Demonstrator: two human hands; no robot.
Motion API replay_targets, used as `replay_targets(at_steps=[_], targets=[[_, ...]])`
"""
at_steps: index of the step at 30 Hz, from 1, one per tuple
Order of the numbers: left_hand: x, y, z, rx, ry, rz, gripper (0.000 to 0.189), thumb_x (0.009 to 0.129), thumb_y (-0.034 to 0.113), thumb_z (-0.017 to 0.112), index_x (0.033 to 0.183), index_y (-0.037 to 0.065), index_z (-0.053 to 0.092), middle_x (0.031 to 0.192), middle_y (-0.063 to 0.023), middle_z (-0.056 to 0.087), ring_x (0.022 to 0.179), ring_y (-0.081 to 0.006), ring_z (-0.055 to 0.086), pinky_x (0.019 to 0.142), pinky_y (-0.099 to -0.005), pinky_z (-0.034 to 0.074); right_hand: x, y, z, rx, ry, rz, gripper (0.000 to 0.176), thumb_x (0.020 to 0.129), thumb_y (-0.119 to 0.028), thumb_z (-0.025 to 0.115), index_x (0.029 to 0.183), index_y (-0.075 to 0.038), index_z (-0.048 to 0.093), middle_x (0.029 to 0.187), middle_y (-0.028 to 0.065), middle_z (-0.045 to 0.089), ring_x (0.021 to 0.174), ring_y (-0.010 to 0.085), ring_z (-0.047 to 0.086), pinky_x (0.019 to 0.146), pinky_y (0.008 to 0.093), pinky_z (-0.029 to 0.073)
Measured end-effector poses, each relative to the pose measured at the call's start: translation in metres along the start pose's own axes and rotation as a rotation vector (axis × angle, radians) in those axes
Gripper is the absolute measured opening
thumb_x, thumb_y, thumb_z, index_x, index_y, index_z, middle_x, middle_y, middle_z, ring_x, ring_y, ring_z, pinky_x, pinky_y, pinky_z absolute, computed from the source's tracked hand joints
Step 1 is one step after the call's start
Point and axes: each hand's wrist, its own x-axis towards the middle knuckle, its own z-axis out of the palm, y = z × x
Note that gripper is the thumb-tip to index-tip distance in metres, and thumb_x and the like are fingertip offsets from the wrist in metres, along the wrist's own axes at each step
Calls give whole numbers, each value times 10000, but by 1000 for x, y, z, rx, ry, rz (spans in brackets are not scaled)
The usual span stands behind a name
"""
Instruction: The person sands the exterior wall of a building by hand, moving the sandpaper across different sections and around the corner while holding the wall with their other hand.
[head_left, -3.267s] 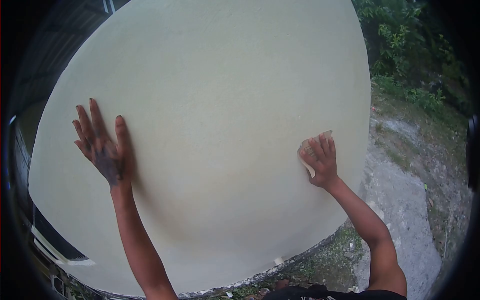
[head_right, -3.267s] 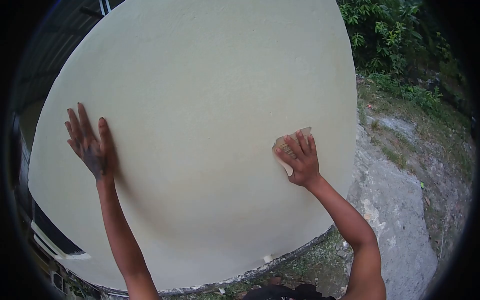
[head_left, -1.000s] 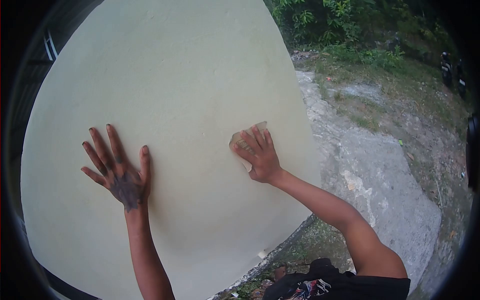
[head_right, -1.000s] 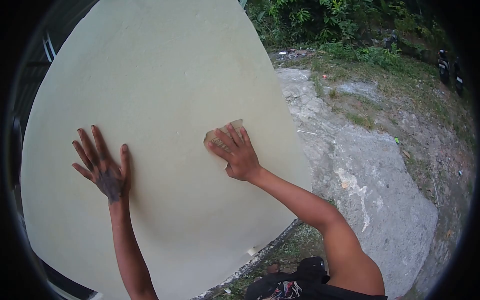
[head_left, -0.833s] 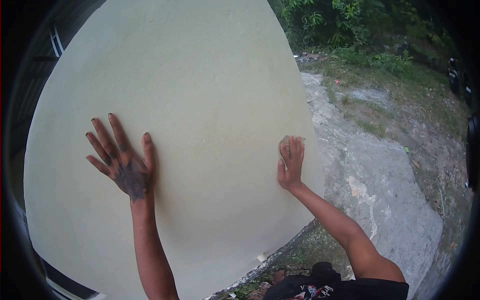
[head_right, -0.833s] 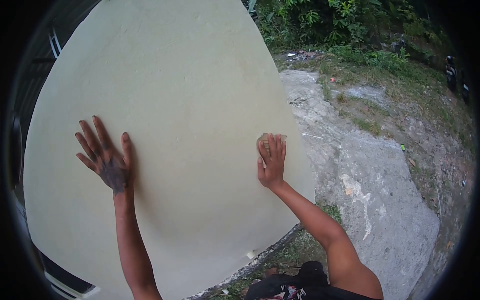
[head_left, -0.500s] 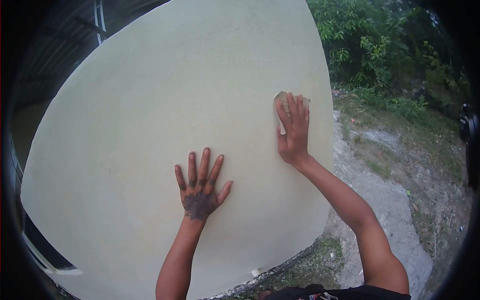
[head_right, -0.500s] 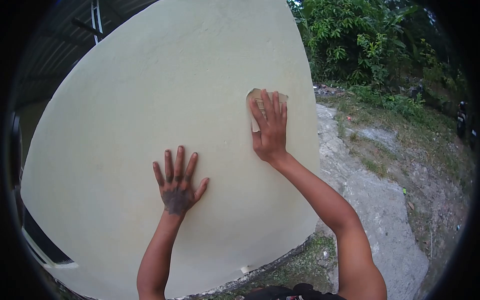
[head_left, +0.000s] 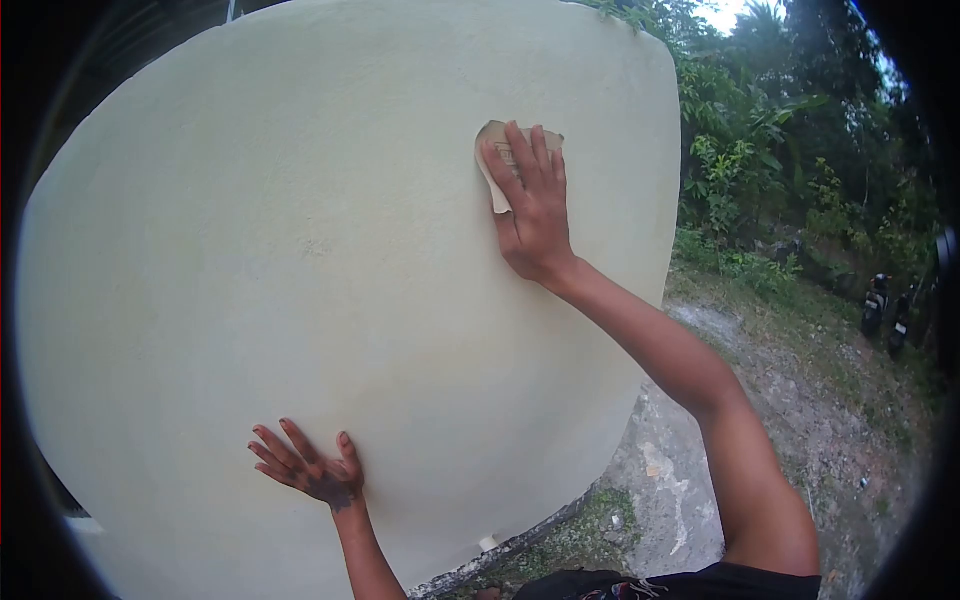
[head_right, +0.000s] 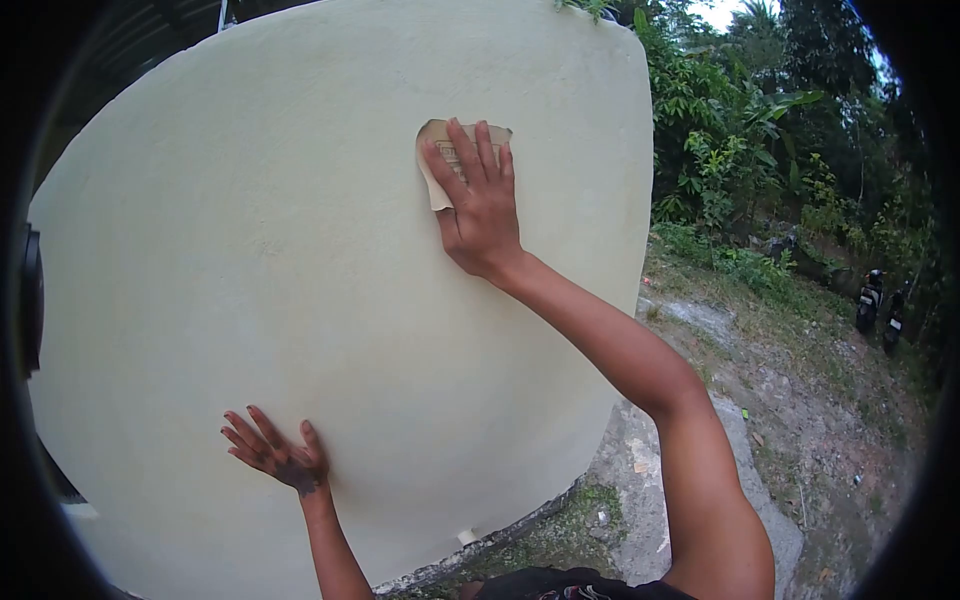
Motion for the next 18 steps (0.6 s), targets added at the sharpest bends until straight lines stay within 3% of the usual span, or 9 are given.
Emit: replay_targets(at_steps=[6,10,12,14,15,17,18], targets=[[-72,-30,0,60,6,-39,773,1011,615,405,1621,143,346,1678,-216,275,1553,-446,231,1248,-623,100,-42,-132,38,148,-303,-514,762,894,-228,602,1609,-292,344,1712,21,240,1594,282,168,1302,553,71],[-67,-61,-8,56,15,101,821,992,672,418,1632,166,326,1679,-204,284,1552,-451,234,1244,-636,71,-102,-139,36,196,-495,-738,822,893,-323,646,1628,-316,277,1716,-9,225,1594,251,167,1322,513,72],[-38,-72,-13,25,40,-41,810,998,677,422,1632,181,330,1705,-147,252,1578,-376,199,1247,-624,38,-121,-123,29,193,-570,-828,809,911,-373,655,1624,-346,273,1717,-46,213,1596,228,155,1329,492,65],[-7,-86,-10,88,64,-307,821,1008,686,400,1649,186,282,1727,-92,201,1589,-342,166,1243,-626,43,-117,-96,25,141,-553,-847,789,925,-363,648,1619,-368,273,1714,-57,219,1594,218,161,1329,490,72],[7,-88,-10,80,62,-296,821,1008,686,400,1649,186,282,1727,-92,201,1589,-342,166,1243,-626,43,-109,-81,20,100,-538,-864,770,939,-354,640,1615,-390,273,1711,-67,226,1592,208,168,1329,488,80],[33,-83,-10,101,76,-432,810,1024,681,371,1662,199,240,1741,-57,151,1595,-330,132,1237,-634,47,-76,-48,8,70,-395,-647,701,928,-222,632,1550,-442,395,1676,-71,316,1570,205,247,1326,485,116],[43,-68,-9,63,72,-418,794,1033,675,357,1665,211,230,1741,-63,145,1596,-332,120,1233,-646,46,-58,-31,-1,1,-308,-523,745,861,-145,630,1528,-426,456,1647,-51,380,1554,224,294,1313,507,127]])
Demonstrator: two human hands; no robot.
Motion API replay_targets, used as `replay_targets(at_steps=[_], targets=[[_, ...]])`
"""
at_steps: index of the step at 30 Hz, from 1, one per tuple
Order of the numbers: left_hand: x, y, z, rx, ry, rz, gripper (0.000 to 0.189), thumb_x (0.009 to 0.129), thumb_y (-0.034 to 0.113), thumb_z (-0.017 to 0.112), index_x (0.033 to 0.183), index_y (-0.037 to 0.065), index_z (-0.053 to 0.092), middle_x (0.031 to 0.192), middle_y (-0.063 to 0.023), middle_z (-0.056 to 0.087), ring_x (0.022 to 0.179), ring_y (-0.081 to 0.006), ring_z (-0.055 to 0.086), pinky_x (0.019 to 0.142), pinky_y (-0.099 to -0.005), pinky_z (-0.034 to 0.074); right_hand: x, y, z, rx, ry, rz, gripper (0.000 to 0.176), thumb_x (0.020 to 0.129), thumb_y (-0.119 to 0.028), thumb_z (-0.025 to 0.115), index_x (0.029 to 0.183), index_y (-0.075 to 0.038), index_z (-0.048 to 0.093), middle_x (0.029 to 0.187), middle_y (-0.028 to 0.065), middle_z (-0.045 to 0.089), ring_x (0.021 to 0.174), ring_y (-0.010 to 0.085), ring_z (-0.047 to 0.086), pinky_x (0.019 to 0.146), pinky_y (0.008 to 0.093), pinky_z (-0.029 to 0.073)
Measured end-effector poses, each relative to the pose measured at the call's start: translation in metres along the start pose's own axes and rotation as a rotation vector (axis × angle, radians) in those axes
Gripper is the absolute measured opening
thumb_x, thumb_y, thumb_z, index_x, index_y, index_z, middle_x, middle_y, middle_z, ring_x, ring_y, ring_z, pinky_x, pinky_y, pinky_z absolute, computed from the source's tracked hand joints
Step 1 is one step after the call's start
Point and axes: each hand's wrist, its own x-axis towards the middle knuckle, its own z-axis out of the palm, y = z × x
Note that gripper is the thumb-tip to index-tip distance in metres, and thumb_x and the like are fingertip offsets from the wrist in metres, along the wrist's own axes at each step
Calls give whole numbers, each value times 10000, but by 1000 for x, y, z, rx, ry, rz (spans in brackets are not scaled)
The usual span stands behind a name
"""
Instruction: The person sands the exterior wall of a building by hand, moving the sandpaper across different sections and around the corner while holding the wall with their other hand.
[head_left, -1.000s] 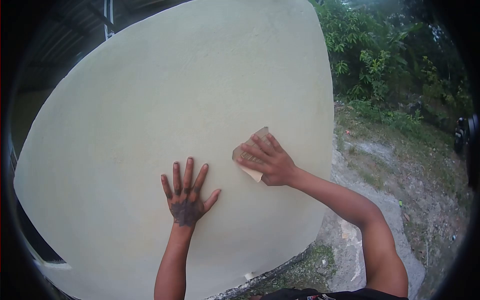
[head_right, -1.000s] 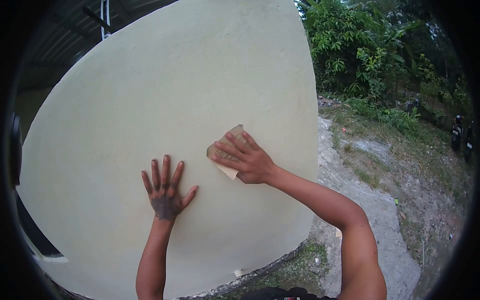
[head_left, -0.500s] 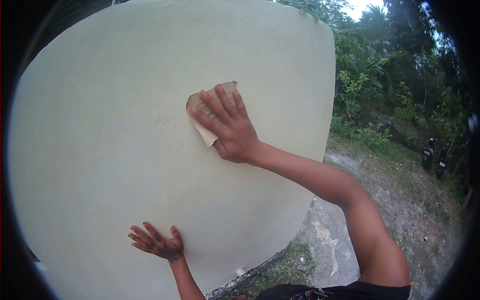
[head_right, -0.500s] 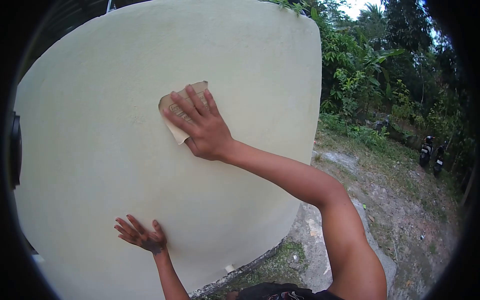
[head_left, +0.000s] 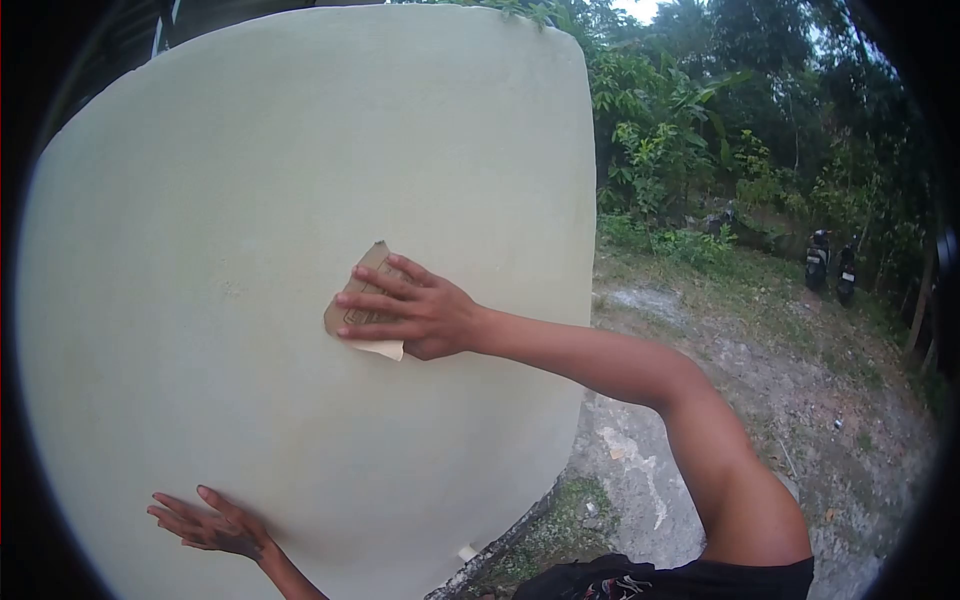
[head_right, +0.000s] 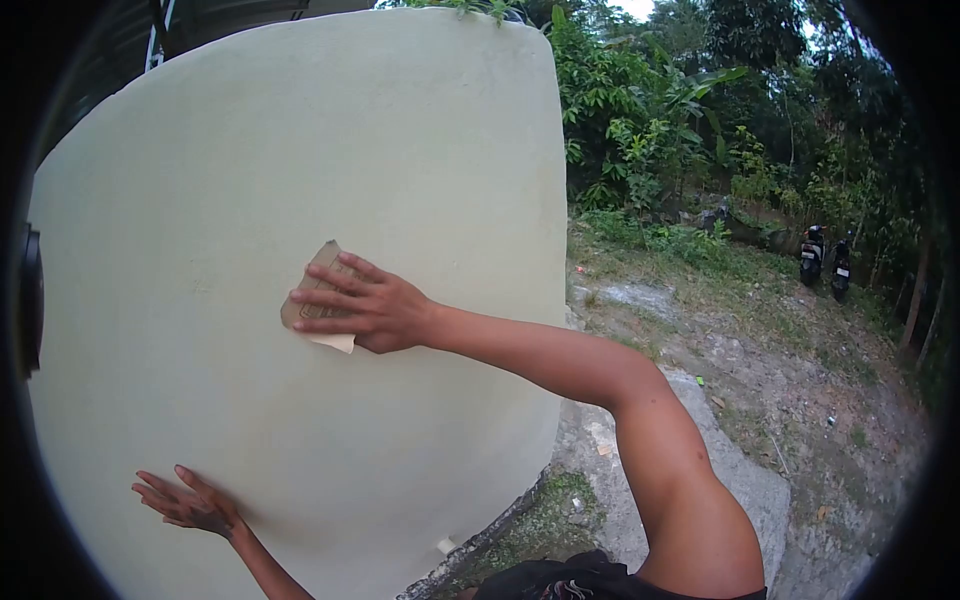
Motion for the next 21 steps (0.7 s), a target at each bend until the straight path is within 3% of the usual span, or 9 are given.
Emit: replay_targets(at_steps=[3,5,8,11,13,16,19,21], targets=[[-17,67,4,-13,-20,160,793,1032,650,396,1665,202,230,1742,-69,137,1600,-334,103,1231,-653,40,-12,59,-22,21,206,445,832,762,-34,606,1530,-331,480,1659,51,362,1554,346,268,1262,551,194],[-36,123,1,-58,-69,324,783,1030,593,443,1665,190,228,1742,-79,134,1602,-338,91,1231,-654,22,-48,84,-16,-25,299,570,819,772,-40,594,1530,-329,480,1665,57,351,1565,351,240,1263,552,186],[-50,205,7,-94,-74,503,778,1013,511,507,1663,180,237,1743,-82,129,1606,-337,72,1231,-652,-2,-133,67,2,30,204,596,796,789,-75,591,1530,-344,480,1666,42,354,1568,326,247,1277,553,152],[-57,290,18,-153,-88,593,811,959,487,578,1650,181,285,1733,-120,160,1609,-342,60,1235,-641,-42,-236,48,23,2,3,185,741,847,-161,607,1514,-451,466,1652,-75,377,1551,197,307,1316,501,93],[-60,340,20,-169,-79,613,793,985,442,565,1661,184,243,1744,-79,128,1610,-328,53,1230,-652,-23,-271,71,24,-19,-38,60,735,850,-180,619,1503,-479,463,1646,-110,378,1546,167,309,1326,478,90],[-91,391,25,-143,-102,701,814,987,467,551,1661,144,228,1739,-131,114,1608,-352,49,1232,-640,-33,-250,135,4,-1,77,231,808,793,-155,639,1507,-487,456,1645,-111,381,1550,158,298,1329,471,74],[-141,418,29,-150,-161,875,835,985,492,523,1653,89,224,1718,-219,128,1597,-412,54,1237,-620,-51,-206,222,-37,7,268,451,805,790,-175,673,1540,-379,464,1657,3,371,1559,287,273,1291,521,131],[-155,427,31,-135,-192,912,830,981,515,511,1645,89,253,1711,-236,140,1595,-423,54,1238,-617,-51,-204,252,-38,55,327,525,827,797,-151,680,1558,-370,439,1669,18,342,1566,306,249,1284,538,140]])
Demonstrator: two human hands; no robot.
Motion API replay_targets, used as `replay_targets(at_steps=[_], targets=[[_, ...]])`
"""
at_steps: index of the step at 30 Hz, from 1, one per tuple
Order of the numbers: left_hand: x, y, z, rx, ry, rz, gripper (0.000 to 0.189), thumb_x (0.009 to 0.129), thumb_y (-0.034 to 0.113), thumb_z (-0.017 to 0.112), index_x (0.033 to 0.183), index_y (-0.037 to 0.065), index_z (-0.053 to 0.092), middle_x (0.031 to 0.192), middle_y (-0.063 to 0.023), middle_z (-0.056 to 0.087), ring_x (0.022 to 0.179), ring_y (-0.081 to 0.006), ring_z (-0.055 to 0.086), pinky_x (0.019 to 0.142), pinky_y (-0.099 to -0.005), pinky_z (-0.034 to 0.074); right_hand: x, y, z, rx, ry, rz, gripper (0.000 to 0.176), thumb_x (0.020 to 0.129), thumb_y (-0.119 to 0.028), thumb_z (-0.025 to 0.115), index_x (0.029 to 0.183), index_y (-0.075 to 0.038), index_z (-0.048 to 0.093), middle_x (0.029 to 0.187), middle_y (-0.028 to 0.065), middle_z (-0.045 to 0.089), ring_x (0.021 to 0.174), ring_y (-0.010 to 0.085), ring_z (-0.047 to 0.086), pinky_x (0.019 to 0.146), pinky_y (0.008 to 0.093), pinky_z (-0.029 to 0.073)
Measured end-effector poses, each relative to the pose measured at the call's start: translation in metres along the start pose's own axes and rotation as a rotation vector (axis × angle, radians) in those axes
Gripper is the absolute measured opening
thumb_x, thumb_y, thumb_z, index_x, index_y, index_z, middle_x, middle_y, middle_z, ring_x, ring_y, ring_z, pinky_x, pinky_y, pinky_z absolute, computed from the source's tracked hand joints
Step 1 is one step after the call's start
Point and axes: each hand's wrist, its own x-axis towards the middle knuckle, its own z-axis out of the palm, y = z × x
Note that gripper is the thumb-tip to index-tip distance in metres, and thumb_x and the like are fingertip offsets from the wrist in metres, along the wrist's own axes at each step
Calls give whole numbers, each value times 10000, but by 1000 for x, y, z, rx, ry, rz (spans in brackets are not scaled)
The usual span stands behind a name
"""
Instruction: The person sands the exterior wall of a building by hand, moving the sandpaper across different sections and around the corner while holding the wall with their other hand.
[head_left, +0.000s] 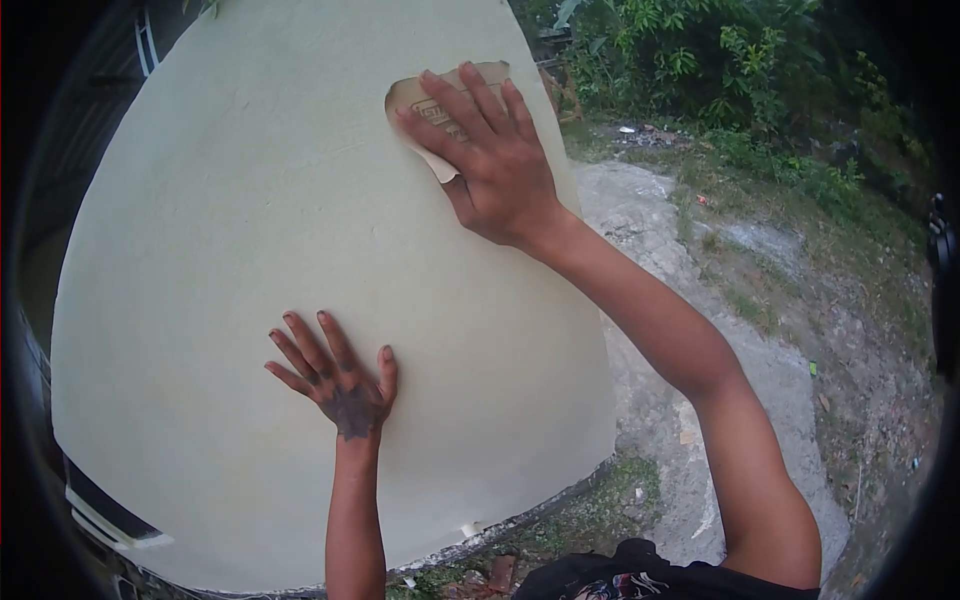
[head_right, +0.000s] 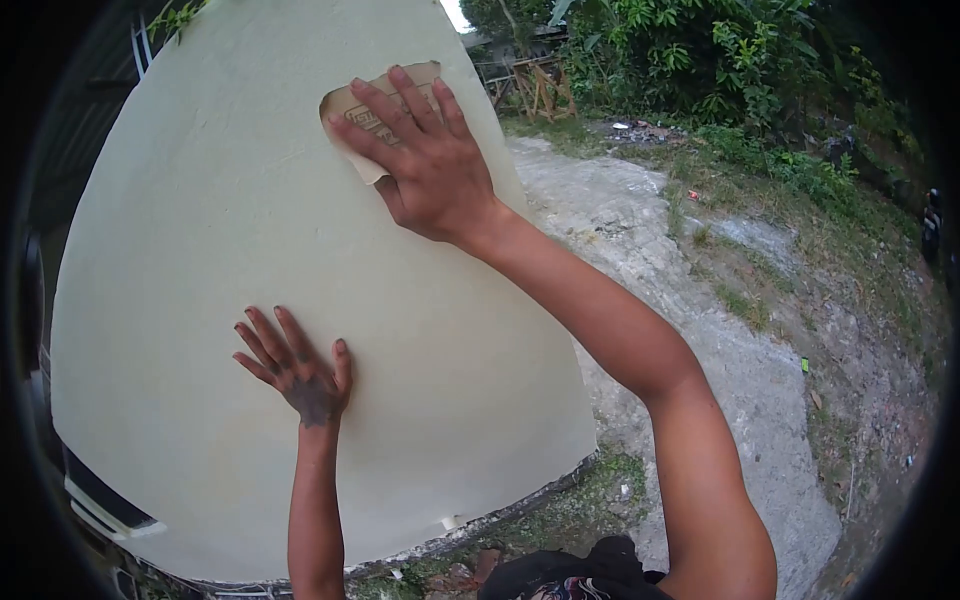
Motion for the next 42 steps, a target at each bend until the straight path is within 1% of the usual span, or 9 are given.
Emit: replay_targets(at_steps=[2,7,11,14,19,22,26,35,42], targets=[[11,-1,-3,26,-1,39,816,982,531,505,1637,97,285,1713,-220,150,1598,-406,57,1240,-615,-50,-8,18,1,2,165,199,852,796,-119,677,1571,-363,420,1683,21,306,1568,322,237,1276,561,147],[65,-1,-8,67,32,22,782,962,581,537,1604,159,394,1721,-119,209,1610,-321,74,1249,-601,-45,-184,-25,12,57,100,486,712,923,-147,549,1612,-221,385,1695,166,253,1571,434,177,1252,580,154],[66,8,1,54,59,-88,804,922,638,564,1602,242,397,1702,-124,261,1597,-353,125,1264,-599,-27,-297,-71,9,106,64,639,588,1028,-181,442,1611,-150,377,1695,192,238,1568,424,197,1245,554,172],[62,12,-1,18,82,-88,797,940,586,572,1602,179,399,1708,-112,252,1604,-324,113,1268,-577,-1,-283,-62,3,301,94,742,567,1059,-194,394,1614,-87,342,1686,208,244,1554,411,242,1246,513,206],[45,18,-1,-37,66,-148,749,926,565,597,1584,251,426,1698,-73,288,1590,-321,178,1290,-549,43,-83,8,-2,157,212,457,554,1081,-167,395,1614,-48,300,1591,249,357,1468,415,384,1204,462,321],[15,24,6,-92,81,-145,741,913,552,629,1576,283,435,1689,-55,310,1580,-322,212,1296,-544,52,20,31,-5,89,233,476,514,1116,-252,338,1606,-94,334,1532,253,403,1383,438,462,1146,482,383],[-30,21,7,-167,68,-147,753,895,536,661,1572,292,440,1679,-46,335,1572,-325,237,1299,-537,64,10,22,-3,44,223,546,517,1123,-284,318,1603,-93,338,1510,234,439,1351,421,501,1125,475,406],[-59,22,9,-134,113,-157,753,879,453,668,1570,251,447,1668,-84,355,1572,-343,238,1296,-532,46,-262,-71,-13,175,-5,1034,572,1116,-282,297,1641,-62,237,1600,193,391,1499,340,373,1236,403,280],[-42,60,7,-151,131,-248,783,898,448,671,1561,105,436,1663,-183,318,1572,-373,216,1288,-521,5,-149,-30,-5,375,161,1107,500,1105,-204,349,1582,-53,352,1560,229,464,1391,381,502,1154,428,384]])
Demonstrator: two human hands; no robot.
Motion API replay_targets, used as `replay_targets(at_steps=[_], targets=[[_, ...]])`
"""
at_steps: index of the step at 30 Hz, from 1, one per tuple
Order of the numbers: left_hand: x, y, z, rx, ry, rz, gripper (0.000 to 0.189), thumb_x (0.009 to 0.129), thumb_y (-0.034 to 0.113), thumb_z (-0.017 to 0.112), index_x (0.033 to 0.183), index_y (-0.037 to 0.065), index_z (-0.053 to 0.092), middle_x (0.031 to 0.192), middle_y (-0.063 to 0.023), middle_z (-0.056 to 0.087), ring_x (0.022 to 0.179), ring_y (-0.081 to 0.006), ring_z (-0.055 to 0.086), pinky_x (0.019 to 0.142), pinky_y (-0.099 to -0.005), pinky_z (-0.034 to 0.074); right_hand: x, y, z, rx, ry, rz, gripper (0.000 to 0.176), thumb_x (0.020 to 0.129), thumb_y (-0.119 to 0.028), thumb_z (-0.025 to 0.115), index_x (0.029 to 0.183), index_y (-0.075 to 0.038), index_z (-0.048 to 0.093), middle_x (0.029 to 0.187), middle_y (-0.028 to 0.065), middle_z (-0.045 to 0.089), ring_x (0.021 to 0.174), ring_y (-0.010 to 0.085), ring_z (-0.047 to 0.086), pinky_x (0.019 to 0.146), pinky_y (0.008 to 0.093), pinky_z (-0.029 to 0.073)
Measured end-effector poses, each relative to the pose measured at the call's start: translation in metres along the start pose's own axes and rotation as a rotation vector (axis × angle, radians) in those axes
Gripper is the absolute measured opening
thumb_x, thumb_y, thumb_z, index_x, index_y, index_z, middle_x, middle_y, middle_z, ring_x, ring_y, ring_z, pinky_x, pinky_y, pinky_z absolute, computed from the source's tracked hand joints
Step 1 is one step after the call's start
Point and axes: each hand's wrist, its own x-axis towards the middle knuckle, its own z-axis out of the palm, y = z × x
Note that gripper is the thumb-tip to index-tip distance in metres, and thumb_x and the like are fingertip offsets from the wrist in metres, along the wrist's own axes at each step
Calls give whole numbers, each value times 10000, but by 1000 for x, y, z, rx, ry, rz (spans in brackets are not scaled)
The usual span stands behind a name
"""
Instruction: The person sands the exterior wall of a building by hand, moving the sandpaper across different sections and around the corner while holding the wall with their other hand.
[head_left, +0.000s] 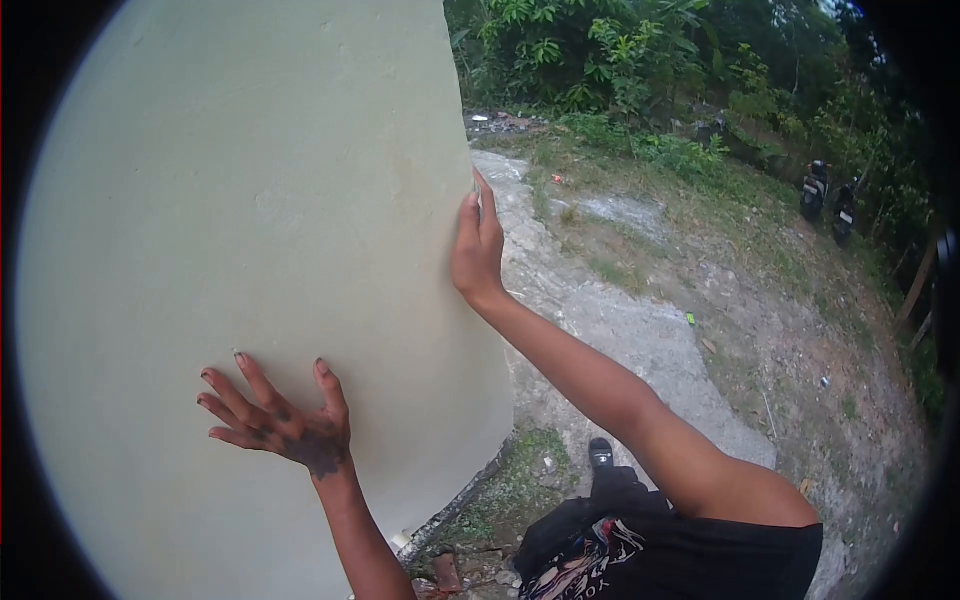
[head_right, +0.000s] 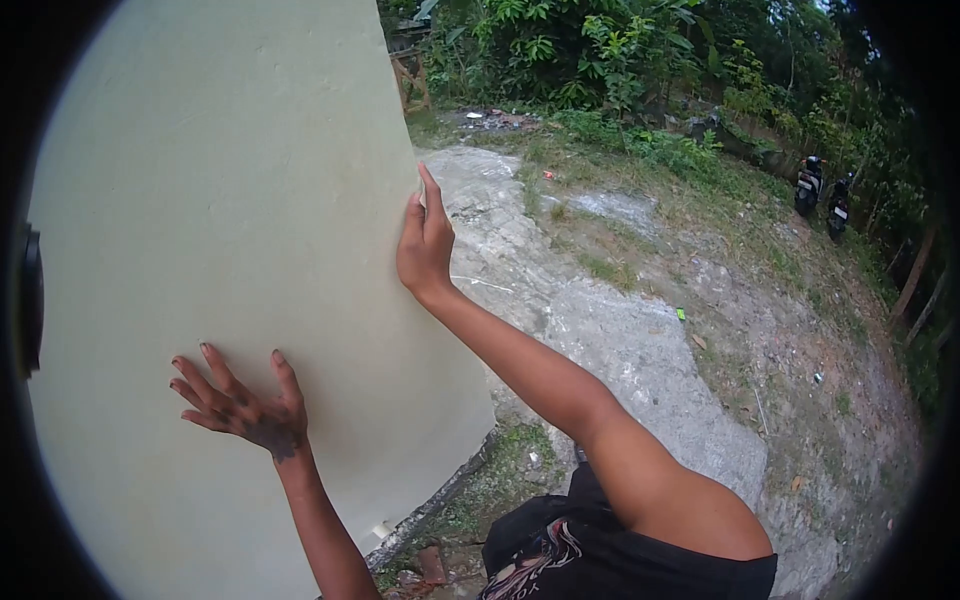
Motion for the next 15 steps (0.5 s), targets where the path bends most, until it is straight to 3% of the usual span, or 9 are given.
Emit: replay_targets(at_steps=[2,3,5,7,9,12,15], targets=[[4,15,7,12,18,-85,804,909,512,650,1541,63,436,1642,-246,302,1553,-433,229,1274,-560,-7,3,0,-6,14,-62,13,499,1090,-170,390,1578,-72,371,1517,222,522,1284,389,596,1109,422,436],[6,23,12,18,18,-67,804,909,512,650,1541,63,436,1642,-246,302,1553,-433,229,1274,-560,-7,-4,24,-10,-18,-24,-216,509,1121,-269,320,1583,-59,364,1460,233,569,1364,336,551,1131,404,408],[15,43,25,-12,74,-86,830,914,493,671,1557,36,413,1679,-188,234,1579,-371,169,1278,-538,-9,-34,55,-30,34,-165,1,500,1086,-165,368,1571,-43,383,1492,239,544,1386,360,537,1136,405,411],[25,73,39,42,38,-84,843,913,495,669,1563,29,401,1680,-202,218,1579,-378,159,1272,-554,-5,-60,105,-45,-4,-200,-106,574,985,-25,470,1554,-74,414,1518,210,522,1343,417,558,1074,434,490],[35,113,54,110,-7,-88,857,911,497,667,1568,22,390,1682,-216,203,1580,-384,149,1266,-570,-1,-80,133,-67,68,-323,-2,624,934,35,478,1547,-64,418,1527,206,512,1374,411,526,1131,440,449],[54,174,81,177,-45,-31,873,907,503,653,1576,14,377,1684,-230,184,1576,-406,143,1253,-595,4,-95,164,-103,153,-484,63,578,969,9,480,1540,-63,429,1540,193,501,1430,394,469,1180,435,398],[71,220,102,198,-38,-83,897,936,565,526,1632,63,267,1686,-260,152,1568,-456,136,1223,-652,59,-99,184,-134,212,-665,237,520,1012,-28,472,1530,-62,450,1559,186,483,1471,378,421,1214,431,349]])
